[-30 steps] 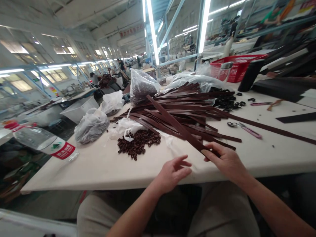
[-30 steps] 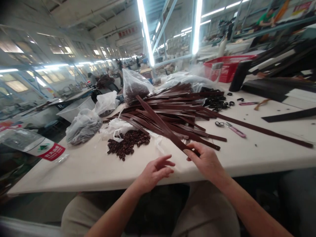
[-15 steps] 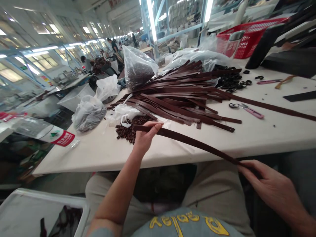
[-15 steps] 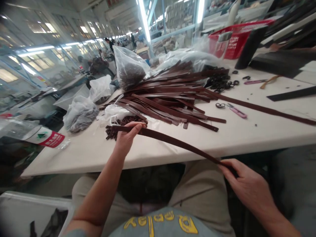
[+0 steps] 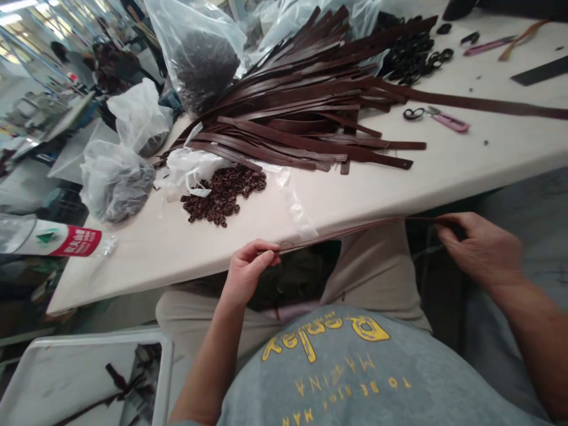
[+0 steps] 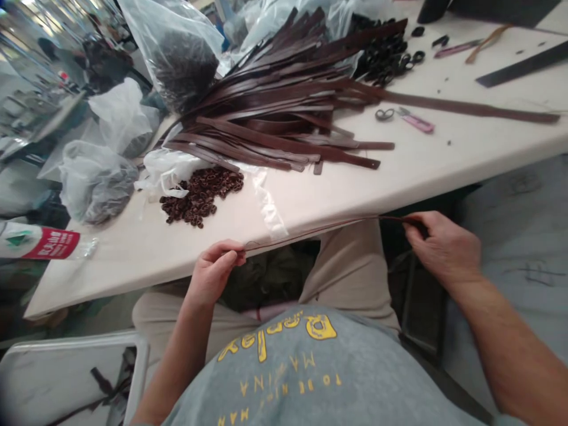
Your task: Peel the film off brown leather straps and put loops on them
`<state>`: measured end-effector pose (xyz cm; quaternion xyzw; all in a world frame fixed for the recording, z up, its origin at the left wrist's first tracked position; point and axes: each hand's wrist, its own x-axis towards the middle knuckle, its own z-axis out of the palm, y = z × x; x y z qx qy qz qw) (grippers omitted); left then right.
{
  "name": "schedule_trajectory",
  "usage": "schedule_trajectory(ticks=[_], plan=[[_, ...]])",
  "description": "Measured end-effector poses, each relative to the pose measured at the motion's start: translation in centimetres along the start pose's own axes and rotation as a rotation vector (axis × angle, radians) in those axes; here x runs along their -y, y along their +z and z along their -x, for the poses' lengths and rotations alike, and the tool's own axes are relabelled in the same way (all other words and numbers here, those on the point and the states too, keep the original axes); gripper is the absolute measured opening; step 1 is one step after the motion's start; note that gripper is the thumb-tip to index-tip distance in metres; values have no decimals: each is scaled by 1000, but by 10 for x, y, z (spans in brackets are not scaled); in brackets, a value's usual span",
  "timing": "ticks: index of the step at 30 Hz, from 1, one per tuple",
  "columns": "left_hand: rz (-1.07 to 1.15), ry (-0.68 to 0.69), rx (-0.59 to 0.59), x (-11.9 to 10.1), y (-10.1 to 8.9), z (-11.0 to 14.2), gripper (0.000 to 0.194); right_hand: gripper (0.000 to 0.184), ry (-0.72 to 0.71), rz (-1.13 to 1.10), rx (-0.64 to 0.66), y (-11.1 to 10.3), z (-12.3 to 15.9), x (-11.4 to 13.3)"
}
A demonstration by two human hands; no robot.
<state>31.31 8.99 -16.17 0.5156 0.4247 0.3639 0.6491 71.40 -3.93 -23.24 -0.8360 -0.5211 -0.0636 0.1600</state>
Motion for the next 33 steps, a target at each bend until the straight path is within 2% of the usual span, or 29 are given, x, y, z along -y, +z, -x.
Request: schedule_trajectory(ticks=[2, 5, 8, 13, 16, 20, 21, 23, 25, 27, 29, 33], plan=[[-13, 13, 25, 2, 3, 6, 15, 31, -104, -62, -10, -2, 3, 5], [-18, 34, 49, 6, 6, 10, 13, 29, -313, -283, -51, -9, 8, 25], [-16, 32, 56, 13, 7, 12, 13, 26, -450, -443, 5, -17, 12, 58], [5, 3, 83, 18, 9, 16, 10, 31, -619, -547, 71, -23, 16, 118], [-7, 19, 116, 17, 13, 20, 7, 26, -622, -679, 165, -23, 15, 147], [-87, 76, 169, 16, 18, 26, 5, 25, -648, -751, 444, -21, 14, 173], [-89, 82, 149, 18, 18, 27, 6, 24, -635, -761, 508, -20, 13, 177], [-33, 91, 35, 24, 16, 27, 21, 18, -558, -795, 583, -18, 14, 181], [74, 73, -127, 30, 13, 26, 38, 15, -463, -852, 605, -17, 14, 182], [162, 32, -243, 37, 9, 27, 41, 16, -389, -914, 614, -17, 15, 183], [188, -18, -268, 41, 8, 29, 33, 17, -347, -956, 635, -17, 16, 184], [141, -96, -177, 44, 13, 38, 27, 17, -297, -991, 746, -19, 18, 189]])
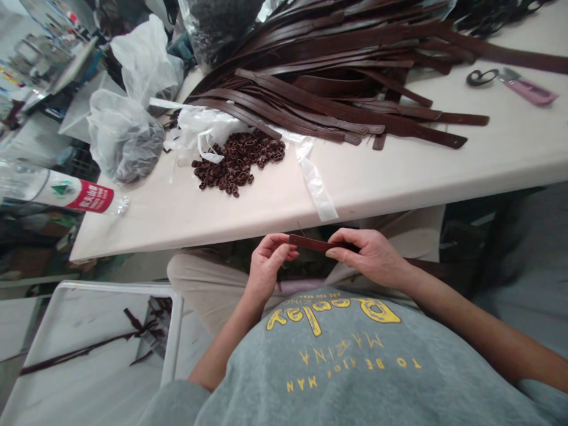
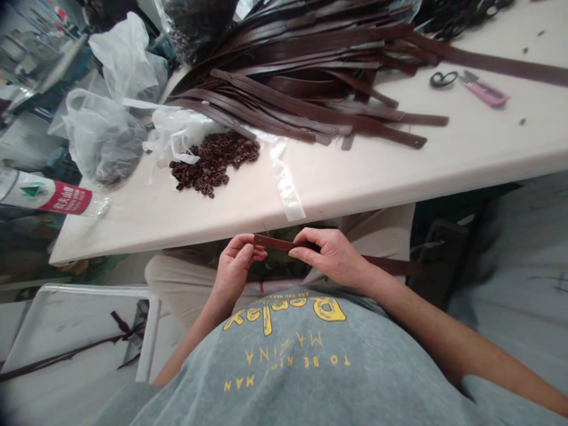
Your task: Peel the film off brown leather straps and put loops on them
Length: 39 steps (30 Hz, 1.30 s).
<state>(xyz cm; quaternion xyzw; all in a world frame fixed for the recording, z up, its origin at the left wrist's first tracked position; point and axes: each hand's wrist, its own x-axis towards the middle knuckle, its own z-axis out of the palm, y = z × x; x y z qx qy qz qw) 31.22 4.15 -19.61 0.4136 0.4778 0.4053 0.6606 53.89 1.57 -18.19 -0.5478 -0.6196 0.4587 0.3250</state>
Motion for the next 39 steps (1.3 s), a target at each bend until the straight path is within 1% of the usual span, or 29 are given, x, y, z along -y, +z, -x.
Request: schedule_trajectory(ticks=[4, 7, 9, 12, 14, 15, 17, 19, 21, 22, 24, 26, 27, 28, 30, 32, 35, 37, 39], plan=[[-34, -7, 30, -4, 5, 4, 25, 25, 105, -165, 125, 5, -1, 2], [-49, -26, 34, -7, 4, 2, 22, 35, 136, -247, 188, 8, -4, 3], [-38, -46, 48, -7, 3, 0, 22, 38, 133, -269, 220, 11, -7, 4], [-7, -64, 74, -6, 5, -1, 28, 35, 97, -274, 287, 18, -17, 7], [-12, -57, 80, -7, 8, 0, 34, 32, 75, -273, 284, 25, -25, 11], [-23, -50, 77, -8, 9, 1, 35, 29, 67, -277, 247, 29, -29, 13], [-46, -40, 67, -9, 9, 2, 37, 22, 59, -282, 118, 34, -36, 16], [-50, -42, 55, -9, 6, 3, 39, 18, 63, -279, -5, 31, -38, 15], [-40, -51, 40, -8, -1, 4, 40, 16, 69, -223, -65, 18, -35, 9], [-33, -55, 33, -7, -5, 5, 40, 15, 66, -144, -89, 9, -31, 5], [-19, -61, 22, -3, -11, 6, 40, 14, 62, 123, -169, -12, -20, -4], [-3, -69, 17, 0, -15, 7, 41, 16, 60, 359, -288, -30, -6, -8], [6, -74, 15, 1, -16, 7, 41, 18, 54, 397, -349, -36, 0, -7], [15, -79, 14, 2, -15, 7, 41, 20, 44, 380, -400, -38, 6, -4], [33, -93, 17, 3, -12, 8, 40, 21, -10, 276, -447, -34, 14, 7], [51, -106, 22, 3, -6, 8, 41, 19, -105, 220, -396, -20, 15, 19], [60, -126, 30, 2, 4, 9, 45, 12, -260, 185, -190, 7, 7, 24], [57, -124, 33, 2, 9, 9, 49, 14, -292, 177, -96, 22, -1, 21], [48, -101, 27, 1, 12, 10, 54, 17, -282, 209, -72, 32, -5, 16]])
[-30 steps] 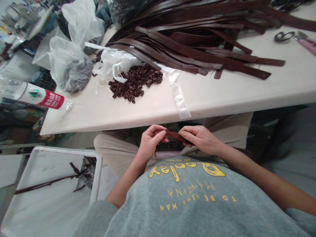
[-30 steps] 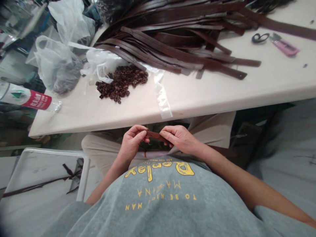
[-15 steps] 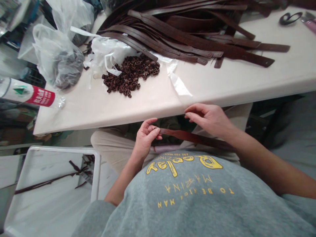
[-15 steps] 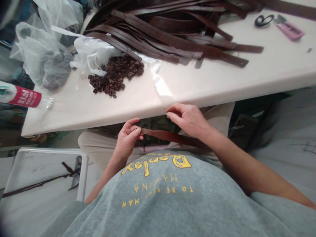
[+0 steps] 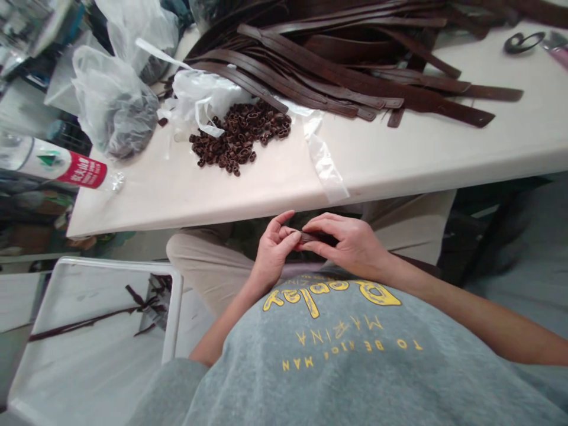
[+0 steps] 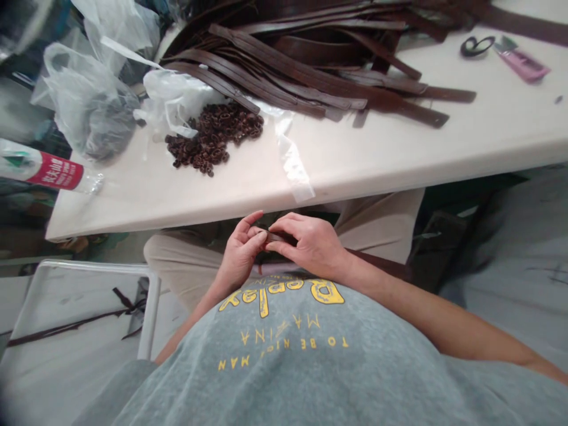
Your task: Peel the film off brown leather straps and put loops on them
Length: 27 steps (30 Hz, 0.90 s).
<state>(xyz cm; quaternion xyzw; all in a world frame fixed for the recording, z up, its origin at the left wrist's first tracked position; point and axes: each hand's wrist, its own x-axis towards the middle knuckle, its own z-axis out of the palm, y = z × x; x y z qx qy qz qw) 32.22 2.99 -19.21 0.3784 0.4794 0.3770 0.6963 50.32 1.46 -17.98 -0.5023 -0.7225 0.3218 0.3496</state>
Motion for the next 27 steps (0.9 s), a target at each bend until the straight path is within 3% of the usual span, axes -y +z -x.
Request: schedule_trajectory(ticks=[7, 15, 19, 23, 27], plan=[[32, 10, -53, 4, 10, -2, 56, 17, -33, 97, -33, 6, 8, -14], [-15, 19, 13, 14, 3, -9, 48, 26, -305, 267, -86, 9, 5, -26], [-315, 51, 155, 3, -10, -2, 33, 29, -353, 298, -70, 7, 6, -25], [-768, 264, 268, -9, -19, -1, 25, 27, -403, 301, -55, 5, 8, -25], [-974, 382, 366, -4, -24, -7, 19, 30, -417, 333, -3, 8, 12, -29]])
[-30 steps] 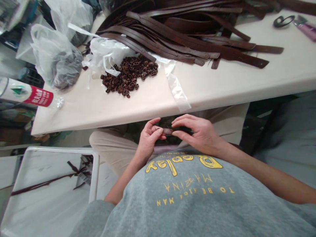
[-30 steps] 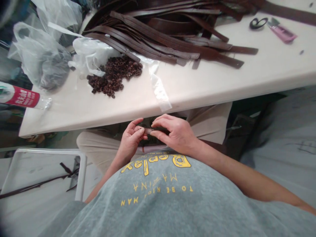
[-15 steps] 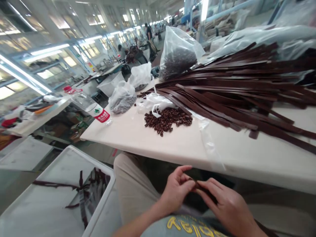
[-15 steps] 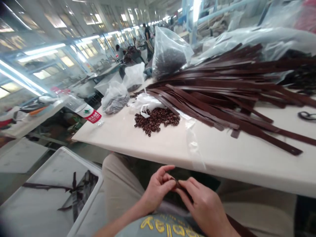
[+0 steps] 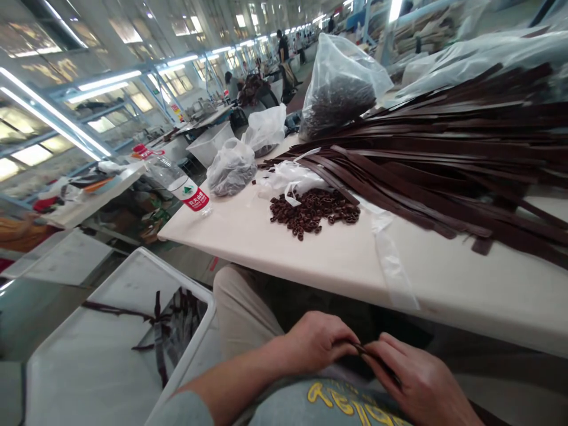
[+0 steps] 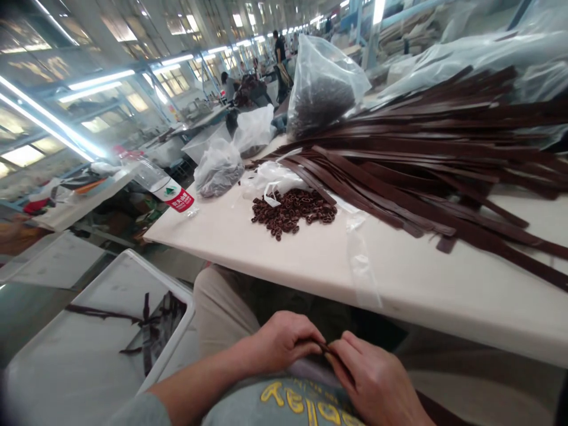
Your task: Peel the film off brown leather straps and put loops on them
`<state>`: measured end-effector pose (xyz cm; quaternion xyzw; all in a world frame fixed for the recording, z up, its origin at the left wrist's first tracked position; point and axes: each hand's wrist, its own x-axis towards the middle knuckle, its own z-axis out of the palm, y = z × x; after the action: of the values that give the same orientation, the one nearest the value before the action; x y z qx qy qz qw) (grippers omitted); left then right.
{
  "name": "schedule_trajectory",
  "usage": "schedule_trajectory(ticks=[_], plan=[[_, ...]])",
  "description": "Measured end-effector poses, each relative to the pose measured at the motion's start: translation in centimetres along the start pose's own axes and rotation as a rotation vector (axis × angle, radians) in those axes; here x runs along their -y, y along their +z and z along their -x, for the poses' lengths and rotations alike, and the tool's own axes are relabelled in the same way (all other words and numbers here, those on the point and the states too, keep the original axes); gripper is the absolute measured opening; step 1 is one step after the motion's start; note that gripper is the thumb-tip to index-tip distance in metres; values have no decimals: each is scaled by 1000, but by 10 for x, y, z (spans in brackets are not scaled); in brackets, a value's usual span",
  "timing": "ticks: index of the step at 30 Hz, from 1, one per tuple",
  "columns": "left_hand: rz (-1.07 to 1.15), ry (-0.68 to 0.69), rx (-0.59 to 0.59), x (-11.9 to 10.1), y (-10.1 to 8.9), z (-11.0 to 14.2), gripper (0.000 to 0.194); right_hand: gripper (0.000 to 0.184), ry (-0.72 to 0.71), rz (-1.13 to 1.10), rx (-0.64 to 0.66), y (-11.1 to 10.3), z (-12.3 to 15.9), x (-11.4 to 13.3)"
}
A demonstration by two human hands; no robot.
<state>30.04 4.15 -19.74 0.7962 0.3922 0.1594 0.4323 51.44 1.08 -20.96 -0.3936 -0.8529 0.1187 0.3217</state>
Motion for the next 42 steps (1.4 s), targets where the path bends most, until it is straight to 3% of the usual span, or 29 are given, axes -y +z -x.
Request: schedule_trajectory(ticks=[5, 8, 10, 12, 15, 17, 21, 26, 30, 33, 36, 39, 42], plan=[[-14, 3, 22, 8, 5, -3, 13, 31, 22, -15, 64, 7, 3, -4], [46, 1, 42, 5, -8, -9, 17, 27, 71, -72, 64, 5, 2, -7], [90, -25, -33, 2, -26, -16, 20, 24, 118, -109, 35, 0, 1, -11], [51, -27, -201, 2, -51, -28, 17, 22, 164, -124, -5, -8, 0, -15], [-172, 49, -442, 9, -92, -52, 14, 22, 203, -105, -62, -18, 2, -21], [-333, 111, -518, 17, -116, -70, 12, 22, 205, -82, -98, -23, 4, -25], [-561, 153, -474, 34, -145, -101, 25, 22, 228, -78, -125, -28, 7, -30], [-774, 121, -338, 48, -155, -120, 15, 22, 299, -109, -114, -32, 11, -34], [-800, 88, -350, 46, -162, -124, 11, 24, 370, -159, -120, -36, 9, -34], [-583, 85, -516, 37, -166, -121, 16, 23, 424, -208, -138, -42, 3, -34], [-13, 37, -616, 23, -152, -110, 20, 19, 430, -234, -183, -50, -5, -33], [557, -90, -512, 7, -115, -94, 32, 14, 405, -198, -251, -57, -18, -28], [864, -198, -416, -11, -71, -78, 35, 14, 354, -93, -294, -61, -31, -20]])
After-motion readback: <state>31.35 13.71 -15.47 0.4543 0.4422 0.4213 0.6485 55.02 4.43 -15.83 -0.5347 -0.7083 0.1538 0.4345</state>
